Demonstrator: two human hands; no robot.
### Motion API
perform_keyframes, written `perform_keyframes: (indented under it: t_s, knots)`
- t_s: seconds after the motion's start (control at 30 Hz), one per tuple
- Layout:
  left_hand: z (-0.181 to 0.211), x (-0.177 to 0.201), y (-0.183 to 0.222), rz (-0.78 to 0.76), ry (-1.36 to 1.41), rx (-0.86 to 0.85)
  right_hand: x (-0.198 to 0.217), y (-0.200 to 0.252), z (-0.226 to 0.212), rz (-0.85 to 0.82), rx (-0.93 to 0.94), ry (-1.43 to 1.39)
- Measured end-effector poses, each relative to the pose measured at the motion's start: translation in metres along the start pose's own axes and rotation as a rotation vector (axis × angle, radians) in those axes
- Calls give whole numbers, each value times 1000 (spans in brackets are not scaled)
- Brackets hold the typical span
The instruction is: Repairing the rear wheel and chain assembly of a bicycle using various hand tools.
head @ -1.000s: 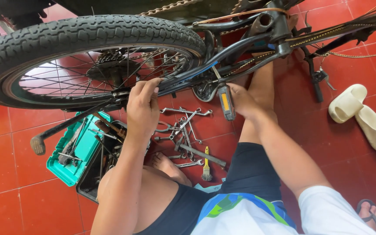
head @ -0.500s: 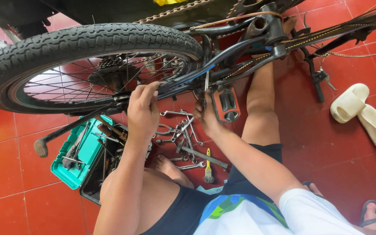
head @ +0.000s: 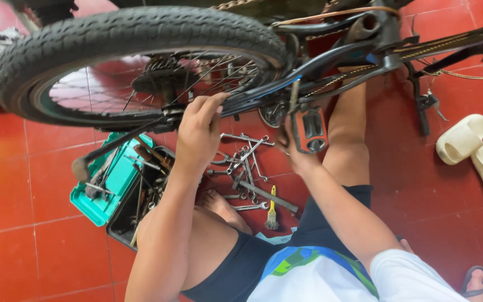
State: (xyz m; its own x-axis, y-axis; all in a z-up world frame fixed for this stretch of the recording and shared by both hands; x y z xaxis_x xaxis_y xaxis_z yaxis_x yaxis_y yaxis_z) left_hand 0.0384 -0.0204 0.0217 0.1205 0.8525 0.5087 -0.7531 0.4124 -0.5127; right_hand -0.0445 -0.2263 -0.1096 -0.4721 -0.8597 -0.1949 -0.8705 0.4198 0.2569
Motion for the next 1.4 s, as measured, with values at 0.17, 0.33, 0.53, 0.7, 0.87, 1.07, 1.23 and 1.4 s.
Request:
perform_keyframes:
  t_s: [0.17, 0.33, 0.53, 0.7, 0.87, 1.07, 1.23, 1.4]
  knots:
    - [3, 5, 2, -29, 23, -9, 38, 17, 48, -132, -27, 186]
    - [3, 8, 9, -79, 34, 9, 72, 37, 197, -22, -324, 416]
    - [5, 13, 24, -248, 54, 200, 74, 39, 371, -537, -508, 811]
    - [11, 29, 42, -304, 29, 183, 103, 15, 434, -619, -349, 1621]
    - [-24, 54, 79, -553, -12, 467, 100, 20, 378, -523, -400, 1608]
    - [-67, 116, 119, -564, -38, 837, 94, 13, 338, -450, -360, 1532]
    - [-132, 176, 162, -324, -113, 951, 100, 14, 341, -537, -311, 1501]
    - [-222, 176, 250, -116, -75, 1087, 103, 21, 361, -651, -356, 1551]
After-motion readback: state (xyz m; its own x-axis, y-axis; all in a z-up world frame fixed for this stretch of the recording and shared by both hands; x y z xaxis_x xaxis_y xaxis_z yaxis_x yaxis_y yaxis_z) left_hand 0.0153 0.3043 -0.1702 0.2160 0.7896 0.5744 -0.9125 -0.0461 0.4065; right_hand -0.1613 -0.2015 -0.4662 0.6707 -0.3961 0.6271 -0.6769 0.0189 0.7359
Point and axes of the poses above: each hand's wrist, its own y-axis away from the middle knuckle, its own x-axis out of the back of the hand, z = x × y, the point moved 5 cm from there along -y, towards the middle knuckle, and after that the axes turned 14 degrees about y, right-handed, at the moved point
